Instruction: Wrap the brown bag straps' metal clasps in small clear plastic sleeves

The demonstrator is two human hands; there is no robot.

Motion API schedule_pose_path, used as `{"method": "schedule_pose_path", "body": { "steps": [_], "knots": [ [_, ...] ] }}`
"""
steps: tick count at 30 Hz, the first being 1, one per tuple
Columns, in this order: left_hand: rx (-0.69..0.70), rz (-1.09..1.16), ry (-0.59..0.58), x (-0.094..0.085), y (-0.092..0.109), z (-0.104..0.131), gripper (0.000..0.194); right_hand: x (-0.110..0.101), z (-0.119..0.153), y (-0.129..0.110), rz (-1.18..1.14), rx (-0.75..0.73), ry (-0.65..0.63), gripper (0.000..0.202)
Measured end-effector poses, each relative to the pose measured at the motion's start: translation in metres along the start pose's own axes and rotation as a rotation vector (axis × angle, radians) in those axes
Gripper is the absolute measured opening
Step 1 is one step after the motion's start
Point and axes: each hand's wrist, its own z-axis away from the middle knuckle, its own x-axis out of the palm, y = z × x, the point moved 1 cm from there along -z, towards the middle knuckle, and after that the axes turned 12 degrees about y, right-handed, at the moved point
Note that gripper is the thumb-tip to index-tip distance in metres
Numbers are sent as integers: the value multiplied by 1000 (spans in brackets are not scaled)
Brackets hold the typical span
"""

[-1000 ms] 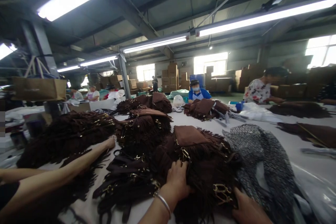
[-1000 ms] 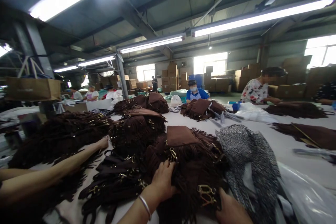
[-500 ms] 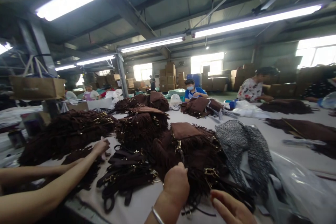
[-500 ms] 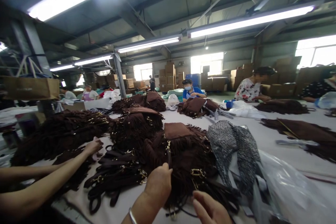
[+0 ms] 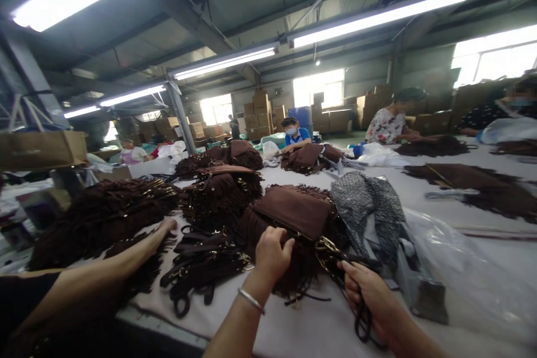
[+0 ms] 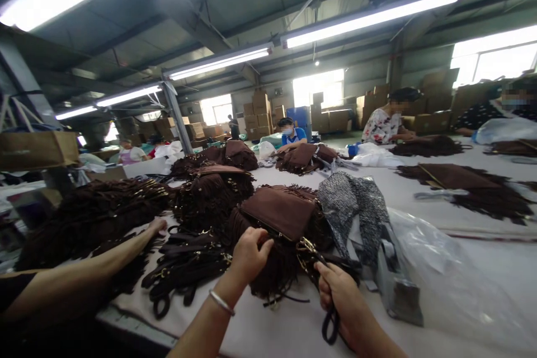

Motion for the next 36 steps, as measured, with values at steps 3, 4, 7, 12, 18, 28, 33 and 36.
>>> {"method": "schedule_pose_path", "body": {
  "steps": [3,4,7,12,18,28,33,36],
  "knots": [
    [26,-181,-68,26,-13,-25,34,-1,6,4,-7,7,2,35],
    [60,-218,-96,35,-12,-27,32,-1,7,6,-1,14,-5,36],
    [171,-261,-113,53,-3,-24,26,-3,9,8,26,2,-26,37],
    [284,-150,-36,51,21,-24,14,-22,4,9,104,-118,-23,37],
    [-176,318,-233,37,43,-12,23,-58,1,4,533,-533,157,33],
    [-892,766,-362,54,61,96,26,-36,25,11,553,-390,-244,33],
    [-656,550,-329,56,69,108,33,-5,7,29,253,-69,-257,40],
    [-590,518,-405,59,74,112,41,3,-1,28,242,-65,-246,35]
  ]
}}
